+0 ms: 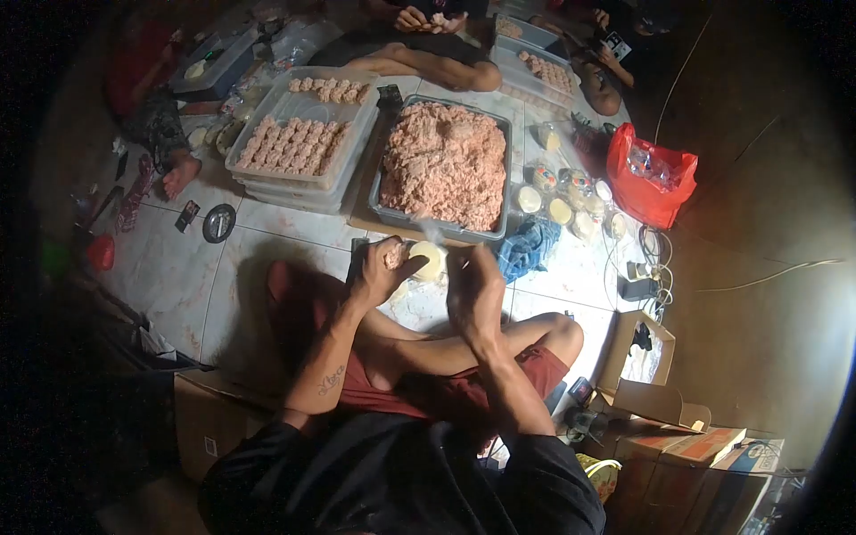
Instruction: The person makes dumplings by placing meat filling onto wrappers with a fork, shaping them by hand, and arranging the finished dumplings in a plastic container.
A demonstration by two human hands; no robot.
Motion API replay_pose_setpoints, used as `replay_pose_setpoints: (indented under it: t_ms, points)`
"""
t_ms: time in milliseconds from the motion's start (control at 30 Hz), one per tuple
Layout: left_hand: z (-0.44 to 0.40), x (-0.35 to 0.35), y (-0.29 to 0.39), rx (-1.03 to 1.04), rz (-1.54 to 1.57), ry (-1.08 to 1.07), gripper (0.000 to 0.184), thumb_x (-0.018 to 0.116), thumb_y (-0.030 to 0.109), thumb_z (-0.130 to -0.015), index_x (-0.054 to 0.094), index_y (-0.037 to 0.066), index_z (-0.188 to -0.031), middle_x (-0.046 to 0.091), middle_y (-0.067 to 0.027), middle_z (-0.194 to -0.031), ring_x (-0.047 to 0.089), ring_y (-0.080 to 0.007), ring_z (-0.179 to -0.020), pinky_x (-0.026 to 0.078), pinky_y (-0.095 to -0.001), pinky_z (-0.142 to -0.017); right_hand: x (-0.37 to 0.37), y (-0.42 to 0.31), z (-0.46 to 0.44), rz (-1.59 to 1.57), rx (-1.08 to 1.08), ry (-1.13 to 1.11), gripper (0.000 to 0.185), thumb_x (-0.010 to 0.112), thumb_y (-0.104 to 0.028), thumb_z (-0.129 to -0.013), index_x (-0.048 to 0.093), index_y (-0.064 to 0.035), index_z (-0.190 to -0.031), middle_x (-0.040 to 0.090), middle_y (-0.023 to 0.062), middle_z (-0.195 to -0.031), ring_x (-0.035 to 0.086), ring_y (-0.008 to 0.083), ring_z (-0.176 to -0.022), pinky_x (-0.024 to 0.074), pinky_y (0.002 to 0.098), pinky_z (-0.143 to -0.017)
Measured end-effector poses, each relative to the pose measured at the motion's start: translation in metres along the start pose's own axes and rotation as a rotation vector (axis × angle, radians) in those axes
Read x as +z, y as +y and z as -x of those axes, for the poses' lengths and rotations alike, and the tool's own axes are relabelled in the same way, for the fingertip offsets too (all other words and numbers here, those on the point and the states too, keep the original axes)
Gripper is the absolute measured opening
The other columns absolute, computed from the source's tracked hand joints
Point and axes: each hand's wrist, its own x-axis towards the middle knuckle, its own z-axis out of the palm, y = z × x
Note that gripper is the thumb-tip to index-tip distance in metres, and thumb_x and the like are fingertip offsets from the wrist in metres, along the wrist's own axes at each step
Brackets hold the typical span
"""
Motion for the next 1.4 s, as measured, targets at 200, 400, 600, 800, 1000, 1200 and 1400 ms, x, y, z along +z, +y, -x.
replay_pose_setpoints:
  t_ms: [200,400,600,800,1000,1200,1400]
  points:
    - [0.017,-0.016,0.002,0.082,0.474,-0.231,0.055,0.092,0.033,-0.070,0.064,0.004,-0.108,0.069,-0.0088,-0.094,0.063,-0.0136,-0.088,0.052,-0.0298,-0.081,0.037,0.147,-0.090,0.493,-0.227,0.035,0.025,0.053,0.004,-0.086,0.069,-0.0043,-0.103,0.065,0.0217,-0.088,0.063,0.0389,-0.079,0.0505,0.0471,-0.078]
    - [0.023,-0.019,-0.001,0.147,0.591,0.008,0.043,0.092,0.026,-0.071,0.067,0.006,-0.100,0.067,-0.0028,-0.097,0.061,-0.0121,-0.093,0.051,-0.0290,-0.082,-0.005,0.050,-0.066,0.610,0.063,-0.364,0.024,0.050,-0.009,-0.091,0.067,0.0001,-0.105,0.059,0.0326,-0.110,0.064,0.0463,-0.092,0.0534,0.0514,-0.077]
    - [-0.003,0.007,-0.011,0.154,0.238,0.153,0.037,0.090,0.023,-0.073,0.058,0.004,-0.074,0.060,-0.0023,-0.062,0.051,-0.0104,-0.057,0.044,-0.0303,-0.055,-0.013,0.010,0.009,0.185,-0.042,-0.485,0.022,0.053,0.001,-0.088,0.068,0.0033,-0.103,0.063,0.0242,-0.095,0.059,0.0438,-0.095,0.0482,0.0452,-0.081]
    - [-0.009,0.019,-0.016,0.104,0.198,0.000,0.033,0.089,0.016,-0.073,0.058,0.005,-0.078,0.066,-0.0039,-0.076,0.055,-0.0094,-0.067,0.046,-0.0295,-0.060,-0.017,-0.003,0.007,0.148,-0.064,-0.388,0.014,0.056,0.005,-0.086,0.066,0.0031,-0.097,0.058,0.0207,-0.081,0.059,0.0401,-0.081,0.0477,0.0428,-0.069]
    - [-0.005,-0.008,-0.019,0.267,0.464,-0.071,0.038,0.087,0.017,-0.072,0.065,0.002,-0.100,0.071,-0.0167,-0.098,0.069,-0.0307,-0.086,0.054,-0.0373,-0.076,-0.025,-0.026,0.004,0.135,0.133,-0.213,0.012,0.056,0.004,-0.086,0.065,0.0030,-0.095,0.058,0.0215,-0.082,0.060,0.0428,-0.081,0.0488,0.0447,-0.070]
    - [0.005,-0.023,0.006,0.096,0.408,-0.112,0.034,0.086,0.016,-0.075,0.068,0.003,-0.101,0.071,-0.0131,-0.098,0.067,-0.0200,-0.083,0.053,-0.0339,-0.075,-0.026,-0.027,0.009,0.014,0.166,-0.200,0.014,0.056,0.006,-0.086,0.064,0.0041,-0.096,0.058,0.0219,-0.083,0.058,0.0408,-0.076,0.0480,0.0431,-0.069]
    - [-0.005,0.026,-0.050,0.226,0.230,0.057,0.033,0.085,0.019,-0.077,0.068,0.003,-0.100,0.070,-0.0144,-0.088,0.066,-0.0248,-0.076,0.053,-0.0342,-0.072,-0.011,-0.016,0.020,0.059,0.017,-0.344,0.013,0.054,0.009,-0.087,0.063,0.0038,-0.095,0.059,0.0191,-0.083,0.058,0.0340,-0.075,0.0469,0.0386,-0.066]
